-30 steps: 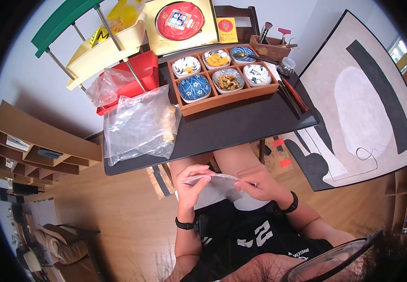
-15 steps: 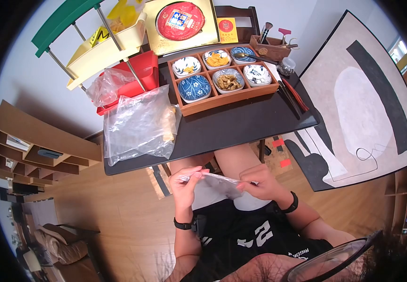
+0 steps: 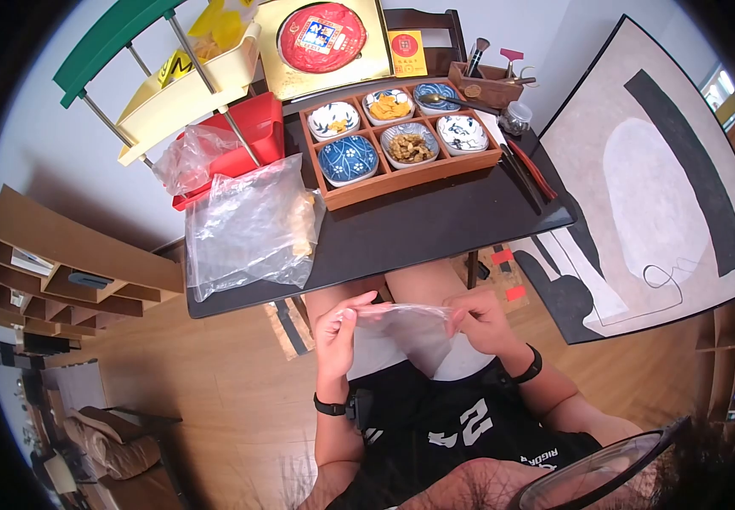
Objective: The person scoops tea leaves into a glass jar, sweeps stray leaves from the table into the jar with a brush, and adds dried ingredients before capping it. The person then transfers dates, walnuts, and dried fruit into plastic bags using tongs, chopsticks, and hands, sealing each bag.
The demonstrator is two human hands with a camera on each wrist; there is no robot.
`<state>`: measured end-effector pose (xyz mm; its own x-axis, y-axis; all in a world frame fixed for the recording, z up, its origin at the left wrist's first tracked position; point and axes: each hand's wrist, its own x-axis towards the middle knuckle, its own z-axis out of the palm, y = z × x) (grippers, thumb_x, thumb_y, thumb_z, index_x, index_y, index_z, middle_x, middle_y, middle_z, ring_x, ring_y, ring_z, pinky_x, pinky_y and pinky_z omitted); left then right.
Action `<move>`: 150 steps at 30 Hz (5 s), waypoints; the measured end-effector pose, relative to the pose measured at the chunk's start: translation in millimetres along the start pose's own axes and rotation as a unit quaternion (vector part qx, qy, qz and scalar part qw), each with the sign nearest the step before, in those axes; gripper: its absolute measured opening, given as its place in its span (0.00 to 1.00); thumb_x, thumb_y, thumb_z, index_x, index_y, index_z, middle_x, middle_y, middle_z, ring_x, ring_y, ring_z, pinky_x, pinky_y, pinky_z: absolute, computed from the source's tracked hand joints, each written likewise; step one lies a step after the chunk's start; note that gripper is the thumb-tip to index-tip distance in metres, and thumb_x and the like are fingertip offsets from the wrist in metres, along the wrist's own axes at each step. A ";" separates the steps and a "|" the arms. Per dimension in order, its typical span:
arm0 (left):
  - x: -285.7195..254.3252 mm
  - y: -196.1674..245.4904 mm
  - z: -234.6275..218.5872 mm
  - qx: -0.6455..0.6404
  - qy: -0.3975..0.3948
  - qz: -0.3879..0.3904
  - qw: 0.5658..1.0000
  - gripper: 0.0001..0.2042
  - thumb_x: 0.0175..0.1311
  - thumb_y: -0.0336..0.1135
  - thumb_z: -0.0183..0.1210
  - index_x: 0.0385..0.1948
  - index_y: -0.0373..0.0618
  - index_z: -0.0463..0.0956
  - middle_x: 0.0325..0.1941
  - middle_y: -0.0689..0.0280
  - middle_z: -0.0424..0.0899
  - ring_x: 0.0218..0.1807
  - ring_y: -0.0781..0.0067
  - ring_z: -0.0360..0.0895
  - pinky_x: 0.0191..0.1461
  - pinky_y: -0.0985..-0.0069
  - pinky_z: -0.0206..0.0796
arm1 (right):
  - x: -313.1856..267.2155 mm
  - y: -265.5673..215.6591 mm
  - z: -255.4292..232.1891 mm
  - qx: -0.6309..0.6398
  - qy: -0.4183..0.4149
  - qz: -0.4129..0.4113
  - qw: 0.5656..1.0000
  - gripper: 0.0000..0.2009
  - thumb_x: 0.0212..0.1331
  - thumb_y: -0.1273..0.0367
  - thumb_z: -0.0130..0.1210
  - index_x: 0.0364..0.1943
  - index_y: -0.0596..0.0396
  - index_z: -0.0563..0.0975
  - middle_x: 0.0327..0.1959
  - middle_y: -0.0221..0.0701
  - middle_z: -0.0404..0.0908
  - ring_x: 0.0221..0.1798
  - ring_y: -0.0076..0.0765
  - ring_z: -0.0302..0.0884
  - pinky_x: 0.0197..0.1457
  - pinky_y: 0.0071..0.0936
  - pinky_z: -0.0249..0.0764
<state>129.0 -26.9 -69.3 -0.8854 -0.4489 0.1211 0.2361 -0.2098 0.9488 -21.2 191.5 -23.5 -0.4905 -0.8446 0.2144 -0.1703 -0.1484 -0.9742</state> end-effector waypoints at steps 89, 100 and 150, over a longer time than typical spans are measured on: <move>59.7 102.7 -72.7 -0.200 0.234 0.122 0.944 0.09 0.78 0.36 0.51 0.48 0.42 0.75 0.39 0.66 0.84 0.33 0.73 0.79 0.36 0.74 0.72 | 36.2 13.3 16.0 0.168 -0.076 0.064 0.981 0.33 0.73 0.72 0.50 0.80 0.56 0.53 0.73 0.48 0.70 0.68 0.41 0.76 0.74 0.39 0.67; 63.4 81.7 -70.0 -0.246 0.279 0.095 0.923 0.17 0.82 0.35 0.44 0.61 0.29 0.66 0.62 0.50 0.75 0.70 0.46 0.72 0.76 0.58 0.67 | 2.2 26.9 -5.7 0.146 0.002 0.111 0.983 0.27 0.74 0.73 0.51 0.76 0.61 0.62 0.62 0.47 0.82 0.52 0.33 0.83 0.66 0.33 0.74; 127.1 184.1 -51.9 0.256 0.174 0.116 0.944 0.27 0.83 0.51 0.41 0.69 0.39 0.70 0.59 0.54 0.83 0.37 0.67 0.88 0.34 0.72 0.82 | 9.1 53.1 9.7 0.138 -0.006 0.151 0.979 0.16 0.77 0.71 0.48 0.64 0.59 0.75 0.39 0.38 0.87 0.35 0.28 0.87 0.43 0.25 0.83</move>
<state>80.7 -167.6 105.6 -0.6273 -0.7083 0.3237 0.1041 0.3356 0.9362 -26.4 171.0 -73.9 -0.4733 -0.8768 -0.0854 0.2189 -0.0231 -0.9755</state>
